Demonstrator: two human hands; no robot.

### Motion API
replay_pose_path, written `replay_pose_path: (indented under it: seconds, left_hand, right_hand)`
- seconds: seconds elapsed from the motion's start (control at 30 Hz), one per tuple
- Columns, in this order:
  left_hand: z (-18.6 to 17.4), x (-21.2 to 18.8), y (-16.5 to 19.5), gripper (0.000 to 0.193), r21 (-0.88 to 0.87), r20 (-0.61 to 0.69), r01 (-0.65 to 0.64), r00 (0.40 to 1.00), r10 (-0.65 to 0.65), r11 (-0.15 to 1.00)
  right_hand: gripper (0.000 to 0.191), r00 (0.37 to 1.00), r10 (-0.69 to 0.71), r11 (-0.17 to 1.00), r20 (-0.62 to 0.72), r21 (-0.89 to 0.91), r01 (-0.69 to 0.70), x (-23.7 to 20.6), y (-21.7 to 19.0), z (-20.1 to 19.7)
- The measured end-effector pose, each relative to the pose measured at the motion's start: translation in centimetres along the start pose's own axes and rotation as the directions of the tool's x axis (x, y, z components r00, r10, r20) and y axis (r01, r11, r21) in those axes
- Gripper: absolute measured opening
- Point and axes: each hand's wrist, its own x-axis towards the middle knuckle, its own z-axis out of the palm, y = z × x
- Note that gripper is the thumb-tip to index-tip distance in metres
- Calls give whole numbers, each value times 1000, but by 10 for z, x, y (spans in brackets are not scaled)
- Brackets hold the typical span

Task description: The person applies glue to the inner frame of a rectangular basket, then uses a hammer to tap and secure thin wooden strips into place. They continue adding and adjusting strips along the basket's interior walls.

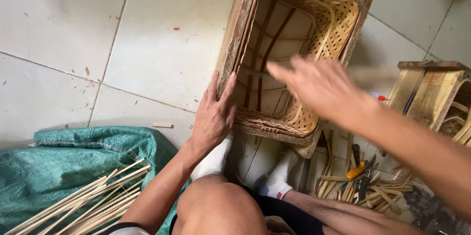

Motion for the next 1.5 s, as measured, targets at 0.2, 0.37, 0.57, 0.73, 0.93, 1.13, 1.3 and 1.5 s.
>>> replay_pose_path:
  seconds: [0.2, 0.37, 0.57, 0.73, 0.93, 1.13, 1.3, 1.5]
  left_hand:
    - [-1, 7, 3, 78, -31, -37, 2, 999, -3, 1000]
    - [-2, 7, 1, 76, -85, -49, -3, 999, -1, 996]
    - [1, 7, -1, 76, -107, -12, 26, 1000, -28, 994]
    - [-2, 9, 2, 80, -108, -26, 11, 1000, -14, 994]
    - [8, 37, -1, 97, -171, -152, 39, 986, -66, 985]
    - [31, 57, -13, 82, -51, -119, 145, 981, -151, 988]
    - [32, 53, -14, 72, -30, -94, 206, 974, -208, 978]
    - [31, 53, -14, 70, -17, -111, 163, 980, -164, 986]
  right_hand:
    - [20, 937, -226, 837, -267, -545, 46, 61, 13, -25]
    - [26, 937, -317, 729, -148, -670, 141, 71, 7, -38]
    - [41, 910, -405, 668, -85, -707, 232, 84, -4, -45]
    - [31, 948, -313, 655, 61, -708, 262, 111, -29, -60]
    - [29, 912, -410, 664, -26, -694, 279, 169, -50, -81]
    - [26, 924, -374, 693, -83, -686, 219, 176, -19, -66]
    - [45, 888, -418, 717, -194, -670, 191, 181, -33, -63]
    - [28, 606, -497, 831, -621, -542, 126, 85, 41, -51]
